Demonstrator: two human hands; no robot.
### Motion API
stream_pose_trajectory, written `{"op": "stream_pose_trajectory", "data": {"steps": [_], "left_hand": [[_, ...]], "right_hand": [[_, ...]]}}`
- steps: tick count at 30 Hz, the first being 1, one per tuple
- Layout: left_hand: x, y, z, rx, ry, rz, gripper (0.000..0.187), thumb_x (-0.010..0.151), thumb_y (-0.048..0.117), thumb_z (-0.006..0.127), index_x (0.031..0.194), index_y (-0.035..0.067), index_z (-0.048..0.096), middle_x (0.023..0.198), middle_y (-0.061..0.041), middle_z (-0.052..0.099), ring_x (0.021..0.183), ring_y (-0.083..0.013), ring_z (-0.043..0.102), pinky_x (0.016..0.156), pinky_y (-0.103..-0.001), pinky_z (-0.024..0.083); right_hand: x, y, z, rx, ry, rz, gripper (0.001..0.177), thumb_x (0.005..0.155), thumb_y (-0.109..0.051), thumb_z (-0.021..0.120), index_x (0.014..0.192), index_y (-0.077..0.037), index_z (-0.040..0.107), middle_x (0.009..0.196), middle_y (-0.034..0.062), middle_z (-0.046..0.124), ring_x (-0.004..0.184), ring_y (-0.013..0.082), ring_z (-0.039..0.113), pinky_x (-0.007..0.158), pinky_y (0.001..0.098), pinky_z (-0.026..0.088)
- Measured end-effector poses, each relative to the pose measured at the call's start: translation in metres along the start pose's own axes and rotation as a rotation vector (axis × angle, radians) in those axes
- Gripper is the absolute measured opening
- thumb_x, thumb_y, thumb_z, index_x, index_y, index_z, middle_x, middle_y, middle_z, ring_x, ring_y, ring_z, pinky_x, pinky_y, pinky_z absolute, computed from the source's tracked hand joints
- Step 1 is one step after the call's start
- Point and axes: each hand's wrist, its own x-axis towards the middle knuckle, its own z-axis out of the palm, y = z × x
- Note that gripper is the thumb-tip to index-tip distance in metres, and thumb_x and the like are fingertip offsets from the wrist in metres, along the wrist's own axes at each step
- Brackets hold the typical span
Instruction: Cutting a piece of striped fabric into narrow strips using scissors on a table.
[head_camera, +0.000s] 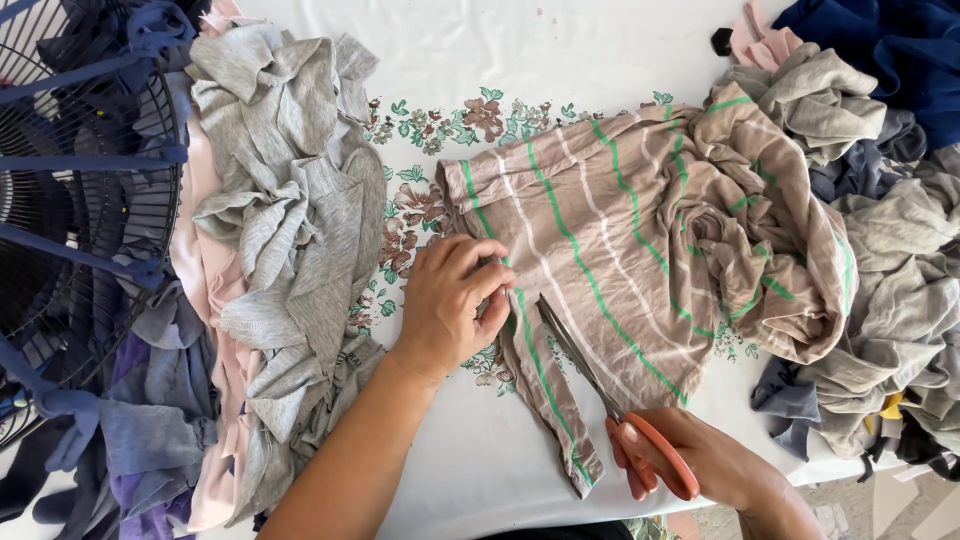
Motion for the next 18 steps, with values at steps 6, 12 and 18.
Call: {"op": "stream_pose_trajectory", "data": {"steps": [6, 12, 18], "left_hand": [[-0.003, -0.002, 0.004, 0.110, -0.099, -0.103, 0.011, 0.070, 0.015, 0.077, 0.075, 0.016, 0.067, 0.108, 0.002, 0.067, 0.109, -0.0238, 0.058, 0.092, -0.046, 0.044], [-0.001, -0.001, 0.006, 0.127, -0.144, -0.160, 0.026, 0.072, 0.028, 0.083, 0.084, 0.013, 0.067, 0.118, -0.006, 0.062, 0.115, -0.0278, 0.055, 0.095, -0.049, 0.039], [-0.006, -0.002, 0.011, 0.150, -0.166, -0.172, 0.057, 0.062, 0.035, 0.090, 0.107, 0.012, 0.063, 0.131, -0.013, 0.057, 0.123, -0.0331, 0.051, 0.103, -0.053, 0.036]], "right_hand": [[0.005, 0.000, -0.001, -0.018, -0.030, -0.042, 0.061, 0.098, -0.054, 0.042, 0.081, -0.002, 0.069, 0.063, 0.0081, 0.067, 0.063, 0.0168, 0.070, 0.064, 0.0317, 0.054], [0.000, 0.006, -0.006, -0.063, -0.110, -0.101, 0.062, 0.099, -0.056, 0.036, 0.087, -0.005, 0.070, 0.067, 0.0051, 0.071, 0.067, 0.0155, 0.066, 0.068, 0.0296, 0.053], [0.018, -0.024, 0.003, -0.057, -0.019, 0.006, 0.058, 0.097, -0.055, 0.038, 0.089, -0.007, 0.070, 0.067, 0.0054, 0.067, 0.063, 0.0167, 0.061, 0.062, 0.0310, 0.049]]}}
